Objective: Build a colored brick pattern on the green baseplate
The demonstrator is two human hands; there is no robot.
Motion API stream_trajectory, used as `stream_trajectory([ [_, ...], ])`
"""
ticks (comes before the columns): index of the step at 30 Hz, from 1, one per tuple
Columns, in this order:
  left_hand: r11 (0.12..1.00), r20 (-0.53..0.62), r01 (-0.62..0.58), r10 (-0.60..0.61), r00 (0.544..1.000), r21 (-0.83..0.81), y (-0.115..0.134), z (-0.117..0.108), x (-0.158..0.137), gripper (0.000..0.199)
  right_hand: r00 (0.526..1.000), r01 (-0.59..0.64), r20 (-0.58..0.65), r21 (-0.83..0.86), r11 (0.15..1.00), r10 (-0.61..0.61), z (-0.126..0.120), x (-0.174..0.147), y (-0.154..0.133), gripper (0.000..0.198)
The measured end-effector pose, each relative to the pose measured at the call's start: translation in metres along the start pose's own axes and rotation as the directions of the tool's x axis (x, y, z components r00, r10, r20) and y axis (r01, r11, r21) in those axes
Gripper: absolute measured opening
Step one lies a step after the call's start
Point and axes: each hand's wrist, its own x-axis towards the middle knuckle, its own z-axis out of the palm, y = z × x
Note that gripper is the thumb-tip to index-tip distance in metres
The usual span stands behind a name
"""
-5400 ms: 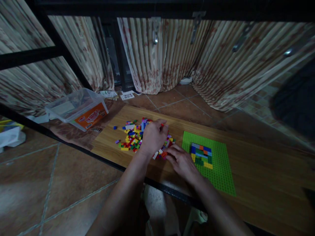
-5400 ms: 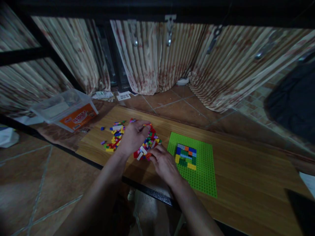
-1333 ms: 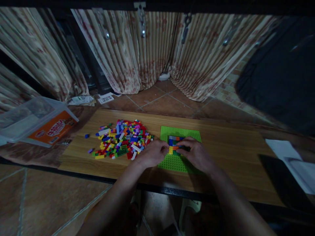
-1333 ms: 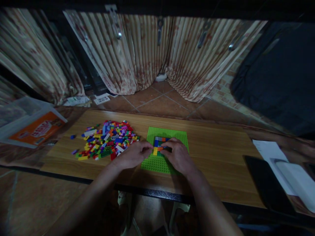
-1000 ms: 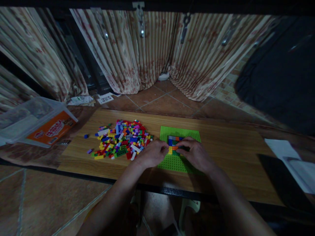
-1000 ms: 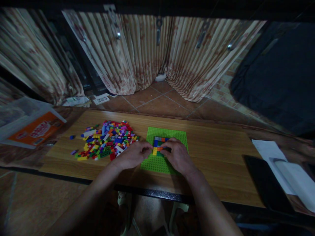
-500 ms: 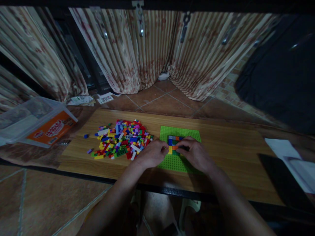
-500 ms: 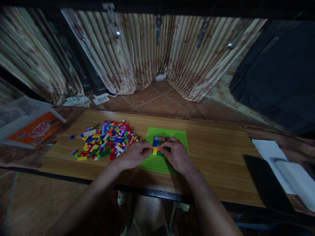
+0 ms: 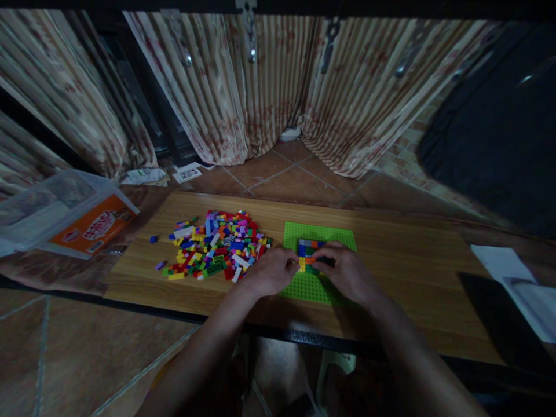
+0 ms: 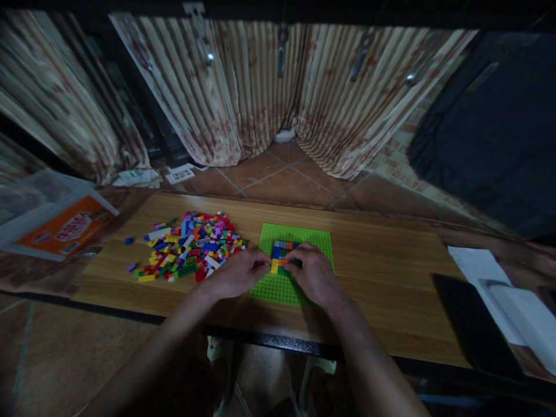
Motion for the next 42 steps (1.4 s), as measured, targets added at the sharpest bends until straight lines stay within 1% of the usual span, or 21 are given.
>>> stream_trajectory([
  [3, 1.000, 0.001, 0.003, -0.003, 1.000, 0.010, 0.0008, 0.0004, 0.0002, 0.026, 1.000, -0.010, 0.006, -0.008, 1.000, 0.010, 0.0001, 0.0002, -0.0002, 0.010],
  [20, 0.995, -0.022, 0.057, -0.055, 0.998, 0.083, 0.0056, 0.0043, 0.0006, 0.023, 1.000, 0.020, -0.021, -0.024, 1.000, -0.020, 0.0017, -0.0005, 0.0023, 0.010],
  [30, 0.995, -0.034, 0.033, -0.030, 0.999, 0.097, 0.0059, 0.0043, -0.0006, 0.022, 0.999, 0.035, -0.002, -0.013, 0.999, -0.035, 0.0022, -0.0001, 0.0041, 0.010],
  [35, 0.994, -0.030, 0.035, -0.032, 0.999, 0.106, 0.0058, 0.0052, -0.0010, 0.022, 0.999, 0.051, -0.015, -0.006, 0.999, -0.051, 0.0020, -0.0005, 0.0035, 0.010],
  [42, 0.992, -0.025, 0.042, -0.039, 0.999, 0.115, 0.0072, 0.0049, -0.0010, 0.022, 1.000, 0.028, -0.002, -0.030, 0.999, -0.028, 0.0007, -0.0006, 0.0002, 0.010],
])
